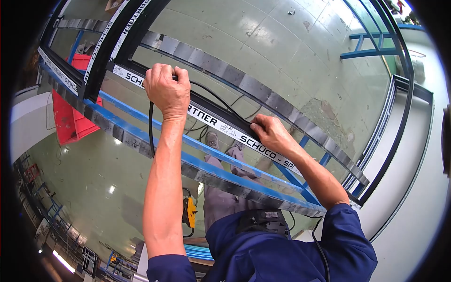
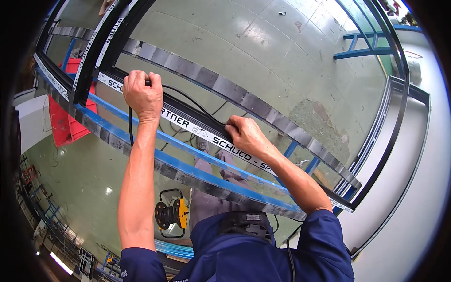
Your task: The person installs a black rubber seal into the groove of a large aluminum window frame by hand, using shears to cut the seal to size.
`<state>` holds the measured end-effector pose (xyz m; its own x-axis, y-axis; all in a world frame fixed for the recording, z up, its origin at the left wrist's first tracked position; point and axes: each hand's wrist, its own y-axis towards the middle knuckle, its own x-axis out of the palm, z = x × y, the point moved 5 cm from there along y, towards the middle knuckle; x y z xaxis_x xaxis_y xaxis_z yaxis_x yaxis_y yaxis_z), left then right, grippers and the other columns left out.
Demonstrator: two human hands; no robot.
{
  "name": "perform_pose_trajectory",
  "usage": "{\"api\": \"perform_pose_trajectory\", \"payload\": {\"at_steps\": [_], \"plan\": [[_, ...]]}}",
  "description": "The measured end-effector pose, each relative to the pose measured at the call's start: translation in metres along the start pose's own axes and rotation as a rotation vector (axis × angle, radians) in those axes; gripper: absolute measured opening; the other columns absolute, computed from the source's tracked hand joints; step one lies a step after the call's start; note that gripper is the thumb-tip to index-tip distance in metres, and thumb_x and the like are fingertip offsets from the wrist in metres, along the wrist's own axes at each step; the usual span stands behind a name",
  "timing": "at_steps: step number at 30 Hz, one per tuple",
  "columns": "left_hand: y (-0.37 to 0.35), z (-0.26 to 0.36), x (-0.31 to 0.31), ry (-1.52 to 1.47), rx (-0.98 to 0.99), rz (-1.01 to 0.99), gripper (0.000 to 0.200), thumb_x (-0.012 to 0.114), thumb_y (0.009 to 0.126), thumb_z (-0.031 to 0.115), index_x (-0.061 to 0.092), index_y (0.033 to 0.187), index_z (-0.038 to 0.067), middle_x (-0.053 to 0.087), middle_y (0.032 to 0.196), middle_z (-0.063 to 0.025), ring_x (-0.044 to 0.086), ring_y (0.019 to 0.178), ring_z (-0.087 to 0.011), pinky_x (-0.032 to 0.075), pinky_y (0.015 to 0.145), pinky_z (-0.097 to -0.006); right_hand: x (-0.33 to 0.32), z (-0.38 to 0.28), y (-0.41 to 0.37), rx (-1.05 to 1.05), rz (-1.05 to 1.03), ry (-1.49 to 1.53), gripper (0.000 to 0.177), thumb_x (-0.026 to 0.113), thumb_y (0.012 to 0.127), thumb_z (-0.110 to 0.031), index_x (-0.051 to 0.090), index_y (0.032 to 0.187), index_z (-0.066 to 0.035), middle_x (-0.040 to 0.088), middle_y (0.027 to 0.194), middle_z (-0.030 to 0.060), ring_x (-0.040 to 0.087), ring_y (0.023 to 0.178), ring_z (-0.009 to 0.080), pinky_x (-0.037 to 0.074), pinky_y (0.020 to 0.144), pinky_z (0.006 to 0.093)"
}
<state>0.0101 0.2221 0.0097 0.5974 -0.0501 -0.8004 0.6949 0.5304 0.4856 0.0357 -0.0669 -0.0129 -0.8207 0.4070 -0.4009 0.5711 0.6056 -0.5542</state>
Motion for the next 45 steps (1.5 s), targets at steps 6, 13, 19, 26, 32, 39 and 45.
{"api": "perform_pose_trajectory", "payload": {"at_steps": [6,13,19,26,32,39,45], "plan": [[0.002,0.008,-0.001,0.085,-0.009,-0.028,0.016,0.065,0.08,0.015,0.055,0.071,0.005,0.056,0.085,-0.0126,0.056,0.087,-0.035,0.045,0.076,-0.0498,0.001,0.004,0.005,-0.106,0.02,-0.269,0.017,0.064,0.092,-0.016,0.061,0.088,0.0,0.068,0.083,0.0271,0.065,0.084,0.0481,0.05,0.073,0.0557],[0.005,0.009,-0.005,0.017,0.0,0.003,0.019,0.066,0.081,0.012,0.051,0.07,0.007,0.056,0.081,-0.0074,0.055,0.083,-0.0301,0.043,0.08,-0.045,0.003,0.001,0.012,-0.05,-0.01,-0.045,0.026,0.067,0.094,-0.024,0.069,0.098,0.001,0.071,0.081,0.0234,0.07,0.08,0.0389,0.053,0.073,0.0476],[0.005,0.01,-0.004,0.035,-0.004,-0.035,0.018,0.066,0.081,0.012,0.053,0.07,0.006,0.056,0.081,-0.0083,0.056,0.083,-0.0301,0.044,0.082,-0.0451,0.003,0.002,0.007,0.074,-0.009,0.032,0.028,0.067,0.094,-0.025,0.07,0.097,0.002,0.069,0.076,0.0184,0.068,0.074,0.0268,0.051,0.069,0.0415],[0.005,0.01,-0.006,0.029,-0.003,-0.026,0.018,0.067,0.081,0.012,0.053,0.071,0.007,0.057,0.081,-0.0079,0.056,0.083,-0.0299,0.043,0.081,-0.0453,0.018,0.016,0.013,0.065,0.061,0.173,0.024,0.066,0.092,-0.02,0.068,0.097,0.004,0.066,0.073,0.0148,0.061,0.069,0.0171,0.049,0.064,0.0358],[0.005,0.01,-0.005,0.031,-0.01,-0.049,0.019,0.067,0.082,0.013,0.053,0.071,0.007,0.056,0.08,-0.0076,0.056,0.083,-0.0295,0.042,0.081,-0.0448,0.017,0.013,0.015,-0.012,0.061,0.254,0.025,0.068,0.092,-0.021,0.067,0.094,0.004,0.067,0.074,0.013,0.061,0.069,0.0174,0.049,0.063,0.0379],[0.004,0.01,-0.005,0.029,-0.002,-0.044,0.019,0.067,0.082,0.012,0.053,0.071,0.007,0.056,0.08,-0.0071,0.056,0.082,-0.029,0.042,0.082,-0.0447,0.021,0.013,0.02,0.029,0.012,0.263,0.026,0.068,0.094,-0.022,0.065,0.093,0.004,0.065,0.073,0.0095,0.057,0.069,0.0145,0.048,0.062,0.0356],[0.004,0.01,-0.005,0.017,-0.004,-0.048,0.019,0.067,0.082,0.011,0.053,0.071,0.007,0.056,0.079,-0.0072,0.056,0.082,-0.0292,0.042,0.082,-0.0447,0.02,0.011,0.019,0.026,0.018,0.304,0.024,0.067,0.095,-0.021,0.064,0.095,0.003,0.065,0.074,0.0069,0.056,0.07,0.0119,0.046,0.061,0.0332]]}}
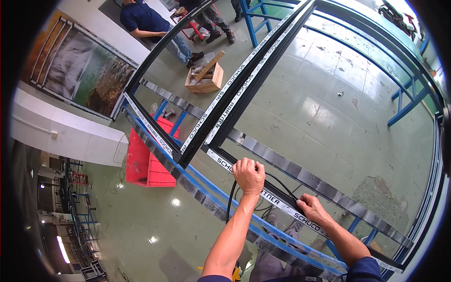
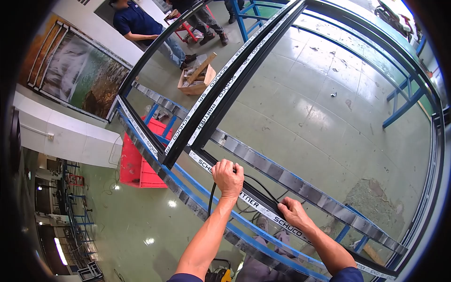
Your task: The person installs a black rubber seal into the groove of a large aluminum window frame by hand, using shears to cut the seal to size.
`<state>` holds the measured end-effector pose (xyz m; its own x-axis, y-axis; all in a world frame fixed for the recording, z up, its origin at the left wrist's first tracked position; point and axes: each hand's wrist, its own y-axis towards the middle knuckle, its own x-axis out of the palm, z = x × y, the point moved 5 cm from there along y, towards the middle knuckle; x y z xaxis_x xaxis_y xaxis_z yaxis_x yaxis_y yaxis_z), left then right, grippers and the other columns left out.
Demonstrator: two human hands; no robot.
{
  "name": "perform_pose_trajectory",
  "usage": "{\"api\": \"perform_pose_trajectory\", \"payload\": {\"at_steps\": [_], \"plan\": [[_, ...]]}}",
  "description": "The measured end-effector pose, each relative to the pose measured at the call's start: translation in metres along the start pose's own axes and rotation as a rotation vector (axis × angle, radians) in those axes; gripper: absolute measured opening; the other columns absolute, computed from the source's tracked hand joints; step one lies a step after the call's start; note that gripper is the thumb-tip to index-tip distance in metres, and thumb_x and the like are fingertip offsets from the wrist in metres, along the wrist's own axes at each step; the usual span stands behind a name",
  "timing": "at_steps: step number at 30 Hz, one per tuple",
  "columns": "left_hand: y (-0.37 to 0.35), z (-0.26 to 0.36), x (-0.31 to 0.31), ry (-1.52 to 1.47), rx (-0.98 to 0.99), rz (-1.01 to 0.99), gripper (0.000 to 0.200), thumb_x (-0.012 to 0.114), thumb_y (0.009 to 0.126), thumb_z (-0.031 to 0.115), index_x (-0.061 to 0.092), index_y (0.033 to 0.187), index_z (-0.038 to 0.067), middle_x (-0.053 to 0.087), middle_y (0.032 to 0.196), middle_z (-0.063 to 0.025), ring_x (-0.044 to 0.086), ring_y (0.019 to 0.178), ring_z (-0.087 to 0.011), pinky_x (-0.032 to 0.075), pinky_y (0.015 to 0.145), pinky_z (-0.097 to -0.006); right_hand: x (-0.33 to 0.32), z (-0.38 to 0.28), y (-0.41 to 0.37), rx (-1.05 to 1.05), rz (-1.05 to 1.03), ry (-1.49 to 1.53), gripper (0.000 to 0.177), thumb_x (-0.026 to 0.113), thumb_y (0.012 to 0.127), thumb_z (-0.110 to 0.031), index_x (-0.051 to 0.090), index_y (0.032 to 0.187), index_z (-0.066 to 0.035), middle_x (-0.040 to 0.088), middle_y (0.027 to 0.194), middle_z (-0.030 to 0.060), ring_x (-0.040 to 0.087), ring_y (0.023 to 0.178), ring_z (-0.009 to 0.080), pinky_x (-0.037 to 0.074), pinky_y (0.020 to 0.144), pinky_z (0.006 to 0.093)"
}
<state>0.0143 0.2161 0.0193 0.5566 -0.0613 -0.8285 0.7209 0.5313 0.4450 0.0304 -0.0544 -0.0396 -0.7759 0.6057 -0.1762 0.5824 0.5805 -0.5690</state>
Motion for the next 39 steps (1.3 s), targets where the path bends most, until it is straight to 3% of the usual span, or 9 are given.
{"api": "perform_pose_trajectory", "payload": {"at_steps": [10,18,22,25,30,33,35,37,39], "plan": [[0.0,-0.001,-0.003,-0.057,0.007,0.054,0.021,0.067,0.082,0.01,0.05,0.07,0.008,0.055,0.078,-0.0062,0.055,0.079,-0.029,0.042,0.078,-0.0448,0.002,0.003,0.005,-0.001,-0.013,0.005,0.023,0.07,0.094,-0.02,0.063,0.092,0.002,0.062,0.073,0.0027,0.053,0.066,0.01,0.044,0.059,0.0326],[-0.002,-0.01,-0.016,-0.348,-0.032,0.118,0.023,0.065,0.081,0.006,0.046,0.068,0.006,0.058,0.081,-0.0071,0.056,0.079,-0.0286,0.045,0.076,-0.0444,0.003,0.004,0.004,-0.043,-0.034,0.138,0.024,0.067,0.1,-0.021,0.063,0.09,0.0,0.06,0.076,-0.0027,0.052,0.07,0.0051,0.043,0.058,0.0271],[0.001,-0.043,-0.023,-0.648,-0.3,-0.066,0.03,0.067,0.082,0.002,0.047,0.06,0.001,0.06,0.078,-0.0073,0.056,0.074,-0.0277,0.047,0.065,-0.041,0.004,0.012,0.005,-0.031,-0.018,0.165,0.022,0.069,0.096,-0.019,0.065,0.091,0.002,0.063,0.074,0.0011,0.056,0.069,0.0076,0.046,0.06,0.0289],[0.022,-0.037,-0.03,-0.448,0.09,-0.092,0.029,0.067,0.084,0.002,0.051,0.059,0.001,0.06,0.076,-0.0078,0.056,0.073,-0.0286,0.047,0.066,-0.0422,0.005,0.004,0.005,-0.04,0.012,0.128,0.022,0.069,0.094,-0.019,0.068,0.093,0.003,0.066,0.073,0.006,0.06,0.07,0.0115,0.049,0.062,0.0331],[0.027,-0.035,0.001,-0.135,0.241,-0.324,0.037,0.074,0.087,0.028,0.06,0.064,0.004,0.061,0.071,-0.0109,0.061,0.075,-0.0334,0.046,0.076,-0.0482,0.0,-0.019,-0.001,0.011,0.077,-0.185,0.027,0.071,0.092,-0.023,0.07,0.094,0.004,0.068,0.074,0.0133,0.063,0.07,0.0167,0.051,0.065,0.0372],[0.02,-0.003,0.003,-0.202,0.365,-0.545,0.032,0.077,0.086,0.033,0.066,0.075,0.005,0.066,0.081,-0.0103,0.063,0.084,-0.0331,0.046,0.085,-0.0477,0.003,-0.003,0.0,0.009,0.084,-0.036,0.027,0.071,0.091,-0.023,0.07,0.094,0.004,0.068,0.074,0.0136,0.063,0.069,0.0171,0.051,0.065,0.0369],[0.004,0.033,0.0,-0.322,0.66,-0.626,0.032,0.078,0.084,0.037,0.071,0.089,0.006,0.07,0.095,-0.0099,0.065,0.098,-0.0321,0.046,0.094,-0.0456,0.004,-0.005,0.0,0.017,0.06,0.021,0.028,0.07,0.091,-0.024,0.07,0.092,0.004,0.068,0.072,0.0134,0.063,0.069,0.017,0.051,0.065,0.0367],[-0.022,0.053,0.016,-0.352,0.692,-0.983,0.038,0.078,0.085,0.034,0.074,0.107,0.005,0.071,0.11,-0.0113,0.064,0.11,-0.0326,0.045,0.1,-0.0447,0.005,-0.008,0.002,0.018,0.051,0.015,0.03,0.07,0.091,-0.026,0.071,0.091,0.004,0.068,0.072,0.0136,0.063,0.069,0.0176,0.051,0.065,0.0368],[-0.039,0.058,0.04,-0.435,0.555,-1.207,0.032,0.076,0.085,0.026,0.074,0.107,0.002,0.073,0.106,-0.0148,0.068,0.102,-0.0351,0.051,0.093,-0.0439,0.005,-0.011,0.004,0.02,0.051,-0.056,0.031,0.069,0.091,-0.028,0.071,0.089,0.003,0.068,0.072,0.0142,0.065,0.07,0.0188,0.051,0.066,0.0375]]}}
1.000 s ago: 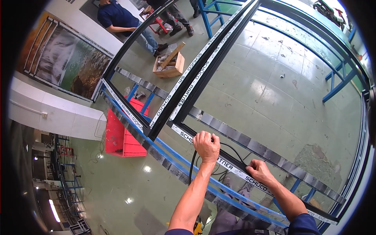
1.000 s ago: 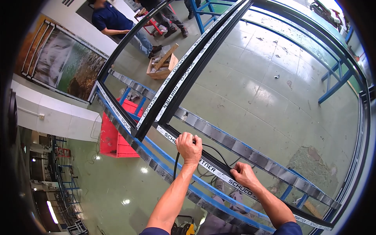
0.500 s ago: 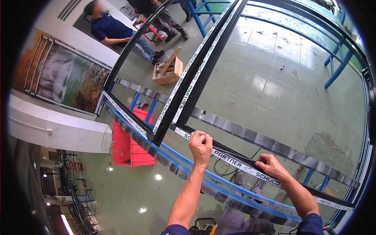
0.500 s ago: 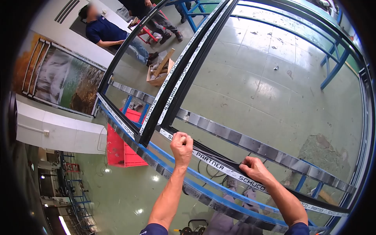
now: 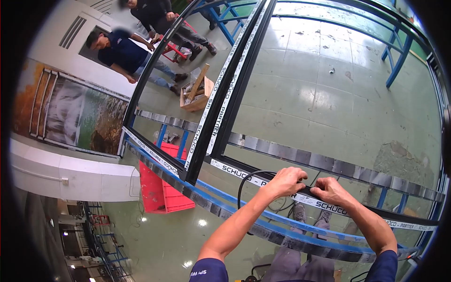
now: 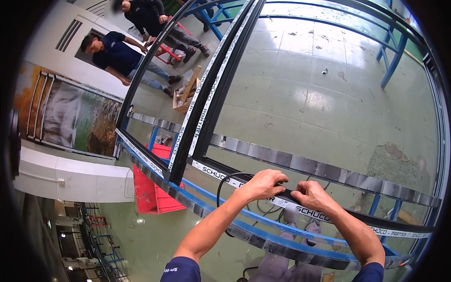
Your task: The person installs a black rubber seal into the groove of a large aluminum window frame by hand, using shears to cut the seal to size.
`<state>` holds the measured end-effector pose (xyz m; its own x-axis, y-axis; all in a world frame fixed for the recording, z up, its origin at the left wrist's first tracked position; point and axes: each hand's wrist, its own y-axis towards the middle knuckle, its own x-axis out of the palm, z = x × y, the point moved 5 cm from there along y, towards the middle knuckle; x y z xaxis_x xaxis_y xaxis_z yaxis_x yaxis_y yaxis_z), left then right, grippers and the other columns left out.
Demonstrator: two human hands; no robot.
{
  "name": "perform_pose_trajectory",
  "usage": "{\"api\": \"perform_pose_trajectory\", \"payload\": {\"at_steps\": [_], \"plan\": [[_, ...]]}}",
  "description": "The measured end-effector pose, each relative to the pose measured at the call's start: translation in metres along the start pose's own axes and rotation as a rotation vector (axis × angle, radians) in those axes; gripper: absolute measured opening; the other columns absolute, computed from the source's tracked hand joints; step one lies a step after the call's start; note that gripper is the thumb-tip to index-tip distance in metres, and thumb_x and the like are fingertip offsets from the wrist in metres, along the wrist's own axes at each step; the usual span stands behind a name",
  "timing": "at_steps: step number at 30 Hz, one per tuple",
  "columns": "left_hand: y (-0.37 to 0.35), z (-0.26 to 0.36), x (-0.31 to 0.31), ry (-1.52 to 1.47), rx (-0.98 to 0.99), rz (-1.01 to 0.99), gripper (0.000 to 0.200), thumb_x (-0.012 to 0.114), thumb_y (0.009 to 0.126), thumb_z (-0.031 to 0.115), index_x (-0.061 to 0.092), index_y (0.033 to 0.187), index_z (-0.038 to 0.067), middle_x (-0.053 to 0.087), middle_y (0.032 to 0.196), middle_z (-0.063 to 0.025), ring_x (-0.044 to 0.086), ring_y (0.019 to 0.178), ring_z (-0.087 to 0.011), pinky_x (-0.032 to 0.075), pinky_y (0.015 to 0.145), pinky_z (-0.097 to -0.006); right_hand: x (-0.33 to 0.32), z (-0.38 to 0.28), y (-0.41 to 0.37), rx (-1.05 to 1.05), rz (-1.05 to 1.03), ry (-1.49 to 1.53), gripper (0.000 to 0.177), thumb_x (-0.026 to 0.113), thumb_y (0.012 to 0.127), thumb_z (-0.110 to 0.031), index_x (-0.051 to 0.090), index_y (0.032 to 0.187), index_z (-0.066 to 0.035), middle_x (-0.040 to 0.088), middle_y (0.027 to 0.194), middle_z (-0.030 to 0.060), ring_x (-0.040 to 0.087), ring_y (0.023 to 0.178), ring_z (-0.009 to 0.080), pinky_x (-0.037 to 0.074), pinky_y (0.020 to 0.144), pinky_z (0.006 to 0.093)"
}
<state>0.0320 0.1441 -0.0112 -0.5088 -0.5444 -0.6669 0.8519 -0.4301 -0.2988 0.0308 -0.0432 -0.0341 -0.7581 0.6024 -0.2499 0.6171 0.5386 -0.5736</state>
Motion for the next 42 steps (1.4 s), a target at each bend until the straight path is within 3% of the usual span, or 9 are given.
{"api": "perform_pose_trajectory", "payload": {"at_steps": [4,7,11,15,22,28,29,33,42], "plan": [[0.011,0.008,0.0,-0.103,-0.04,-0.22,0.023,0.072,0.084,0.018,0.075,0.099,0.0,0.074,0.091,-0.0189,0.07,0.086,-0.0373,0.055,0.081,-0.0438,-0.005,-0.014,-0.003,0.001,0.062,-0.211,0.032,0.069,0.088,-0.031,0.073,0.089,0.001,0.072,0.079,0.0203,0.071,0.08,0.0355,0.054,0.075,0.046],[0.014,0.014,0.0,-0.094,-0.009,-0.245,0.021,0.07,0.084,0.016,0.076,0.096,0.0,0.073,0.084,-0.0201,0.07,0.08,-0.0374,0.055,0.077,-0.0441,-0.007,-0.011,0.003,-0.006,0.021,-0.239,0.032,0.069,0.087,-0.033,0.074,0.091,-0.002,0.073,0.083,0.0212,0.071,0.086,0.0384,0.055,0.08,0.0473],[0.022,0.024,-0.001,-0.01,-0.052,-0.341,0.021,0.07,0.084,0.016,0.075,0.097,0.0,0.073,0.086,-0.0211,0.07,0.082,-0.0373,0.055,0.078,-0.0443,-0.015,-0.028,0.019,-0.019,-0.173,-0.521,0.031,0.072,0.084,-0.034,0.077,0.099,-0.007,0.075,0.092,0.0191,0.072,0.095,0.0364,0.057,0.085,0.0453],[0.027,0.019,0.004,-0.103,-0.107,-0.394,0.023,0.069,0.087,0.017,0.074,0.101,-0.001,0.074,0.088,-0.0217,0.071,0.084,-0.0373,0.054,0.079,-0.0454,-0.018,-0.03,0.026,-0.059,-0.281,-0.508,0.03,0.072,0.085,-0.032,0.077,0.098,-0.006,0.075,0.092,0.0191,0.072,0.095,0.0368,0.057,0.085,0.046],[0.035,0.016,0.009,0.054,-0.151,-0.557,0.021,0.069,0.09,0.018,0.074,0.104,0.002,0.072,0.087,-0.0226,0.069,0.085,-0.0406,0.052,0.078,-0.0488,-0.018,-0.028,0.025,-0.219,-0.266,-0.491,0.028,0.071,0.085,-0.029,0.076,0.093,-0.003,0.074,0.092,0.0219,0.072,0.093,0.0391,0.057,0.083,0.0479],[0.026,0.017,0.004,0.069,-0.174,-0.432,0.026,0.072,0.091,0.028,0.076,0.101,0.004,0.071,0.082,-0.0214,0.066,0.077,-0.0405,0.052,0.072,-0.0476,-0.01,-0.025,0.034,-0.277,-0.27,-0.467,0.023,0.066,0.077,-0.016,0.077,0.091,-0.001,0.074,0.094,0.0243,0.073,0.094,0.0401,0.058,0.083,0.0479],[0.028,0.011,0.002,0.128,-0.241,-0.53,0.031,0.073,0.092,0.032,0.077,0.104,0.004,0.071,0.081,-0.0207,0.065,0.073,-0.0374,0.052,0.071,-0.0449,-0.005,-0.017,0.038,-0.297,-0.267,-0.461,0.025,0.068,0.083,-0.025,0.077,0.093,-0.004,0.074,0.09,0.0222,0.071,0.092,0.0411,0.057,0.083,0.0499],[0.019,-0.008,-0.011,-0.086,-0.283,-0.475,0.029,0.073,0.09,0.03,0.076,0.095,0.002,0.069,0.076,-0.0201,0.066,0.07,-0.0331,0.051,0.069,-0.0442,-0.008,-0.013,0.032,-0.263,-0.326,-0.385,0.029,0.066,0.087,-0.024,0.074,0.105,-0.002,0.073,0.102,0.0229,0.07,0.102,0.04,0.055,0.09,0.049],[0.017,0.006,-0.008,0.054,-0.253,-0.431,0.025,0.07,0.093,0.026,0.073,0.099,0.002,0.064,0.072,-0.0198,0.058,0.064,-0.0283,0.047,0.066,-0.044,0.003,-0.024,0.036,-0.256,-0.369,-0.351,0.026,0.064,0.077,-0.008,0.075,0.097,0.004,0.073,0.101,0.0267,0.072,0.1,0.0407,0.058,0.087,0.0483]]}}
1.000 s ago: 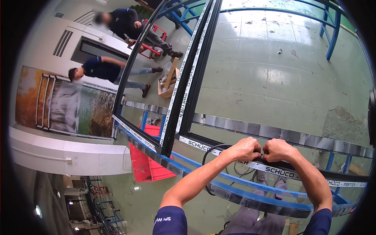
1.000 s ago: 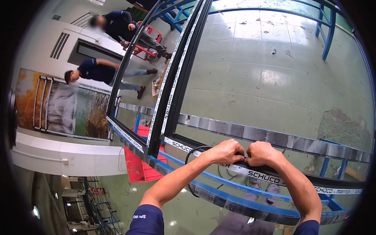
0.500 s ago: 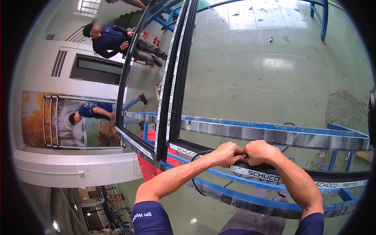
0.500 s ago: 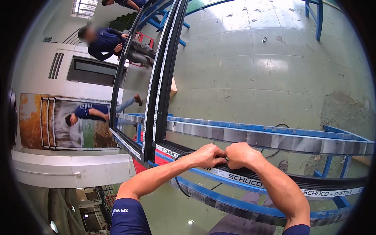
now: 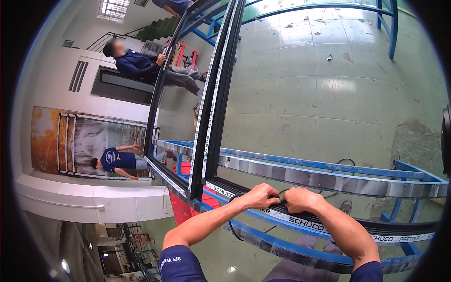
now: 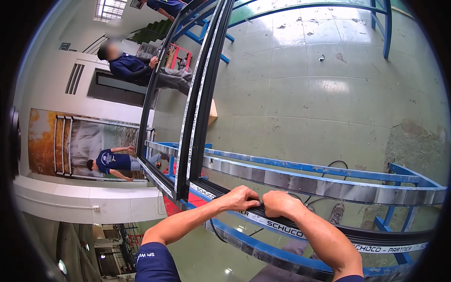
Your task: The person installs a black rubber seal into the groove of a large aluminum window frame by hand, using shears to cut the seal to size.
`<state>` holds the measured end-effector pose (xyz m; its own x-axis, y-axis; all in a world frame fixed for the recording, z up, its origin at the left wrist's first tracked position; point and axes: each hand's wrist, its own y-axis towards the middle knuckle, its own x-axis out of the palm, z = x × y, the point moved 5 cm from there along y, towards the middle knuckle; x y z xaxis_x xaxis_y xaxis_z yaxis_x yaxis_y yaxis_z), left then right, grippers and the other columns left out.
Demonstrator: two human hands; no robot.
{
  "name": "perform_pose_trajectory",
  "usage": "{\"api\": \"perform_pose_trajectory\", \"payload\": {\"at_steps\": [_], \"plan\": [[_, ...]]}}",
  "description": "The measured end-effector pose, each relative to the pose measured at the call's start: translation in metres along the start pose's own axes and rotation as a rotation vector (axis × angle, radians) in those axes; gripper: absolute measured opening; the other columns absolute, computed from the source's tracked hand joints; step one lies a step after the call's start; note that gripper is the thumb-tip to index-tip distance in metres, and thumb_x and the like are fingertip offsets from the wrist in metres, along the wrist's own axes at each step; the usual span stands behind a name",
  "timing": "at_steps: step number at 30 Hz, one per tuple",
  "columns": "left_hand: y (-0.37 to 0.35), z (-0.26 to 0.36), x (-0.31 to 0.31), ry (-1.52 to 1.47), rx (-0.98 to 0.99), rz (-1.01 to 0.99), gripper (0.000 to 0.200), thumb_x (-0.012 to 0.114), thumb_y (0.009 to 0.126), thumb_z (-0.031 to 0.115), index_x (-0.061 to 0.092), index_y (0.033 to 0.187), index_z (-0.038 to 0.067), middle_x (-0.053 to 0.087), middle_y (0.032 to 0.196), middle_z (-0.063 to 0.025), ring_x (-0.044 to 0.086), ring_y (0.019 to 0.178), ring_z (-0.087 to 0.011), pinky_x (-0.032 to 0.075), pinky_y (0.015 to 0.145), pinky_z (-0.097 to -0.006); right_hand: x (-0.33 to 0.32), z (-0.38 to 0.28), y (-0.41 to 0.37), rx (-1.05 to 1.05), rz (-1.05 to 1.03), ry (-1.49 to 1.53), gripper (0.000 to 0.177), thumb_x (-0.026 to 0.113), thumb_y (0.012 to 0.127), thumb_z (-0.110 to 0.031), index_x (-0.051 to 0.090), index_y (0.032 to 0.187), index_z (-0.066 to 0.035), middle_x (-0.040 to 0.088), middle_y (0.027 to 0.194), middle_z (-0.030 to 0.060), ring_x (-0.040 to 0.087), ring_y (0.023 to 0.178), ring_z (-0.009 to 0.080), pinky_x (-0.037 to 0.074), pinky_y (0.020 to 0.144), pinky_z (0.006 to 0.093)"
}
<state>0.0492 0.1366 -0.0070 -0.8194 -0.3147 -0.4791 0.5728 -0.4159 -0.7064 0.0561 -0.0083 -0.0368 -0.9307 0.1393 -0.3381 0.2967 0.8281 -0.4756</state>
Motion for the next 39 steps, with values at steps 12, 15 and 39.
{"api": "perform_pose_trajectory", "payload": {"at_steps": [12,15,39], "plan": [[0.014,-0.022,0.013,-0.201,0.022,-0.2,0.029,0.07,0.098,0.026,0.074,0.113,0.002,0.069,0.078,-0.0073,0.054,0.071,-0.0106,0.049,0.067,-0.0343,-0.009,-0.009,-0.006,0.021,-0.014,-0.011,0.026,0.065,0.079,-0.009,0.076,0.1,0.001,0.074,0.103,0.0239,0.072,0.101,0.0395,0.058,0.089,0.0478],[0.021,-0.022,0.01,-0.292,0.02,-0.266,0.03,0.07,0.098,0.024,0.073,0.116,0.001,0.071,0.08,-0.0086,0.054,0.073,-0.0104,0.05,0.068,-0.0348,-0.008,-0.006,-0.004,0.029,0.003,-0.012,0.026,0.065,0.079,-0.01,0.076,0.1,0.001,0.074,0.103,0.0236,0.072,0.101,0.0395,0.058,0.088,0.0481],[0.018,-0.006,0.012,-0.105,0.031,-0.147,0.03,0.069,0.093,0.029,0.073,0.107,0.002,0.069,0.081,-0.0208,0.062,0.067,-0.0308,0.049,0.067,-0.0422,-0.001,0.0,0.002,0.036,-0.045,-0.021,0.023,0.063,0.085,-0.012,0.075,0.1,0.002,0.074,0.102,0.0239,0.072,0.1,0.0393,0.058,0.087,0.0486]]}}
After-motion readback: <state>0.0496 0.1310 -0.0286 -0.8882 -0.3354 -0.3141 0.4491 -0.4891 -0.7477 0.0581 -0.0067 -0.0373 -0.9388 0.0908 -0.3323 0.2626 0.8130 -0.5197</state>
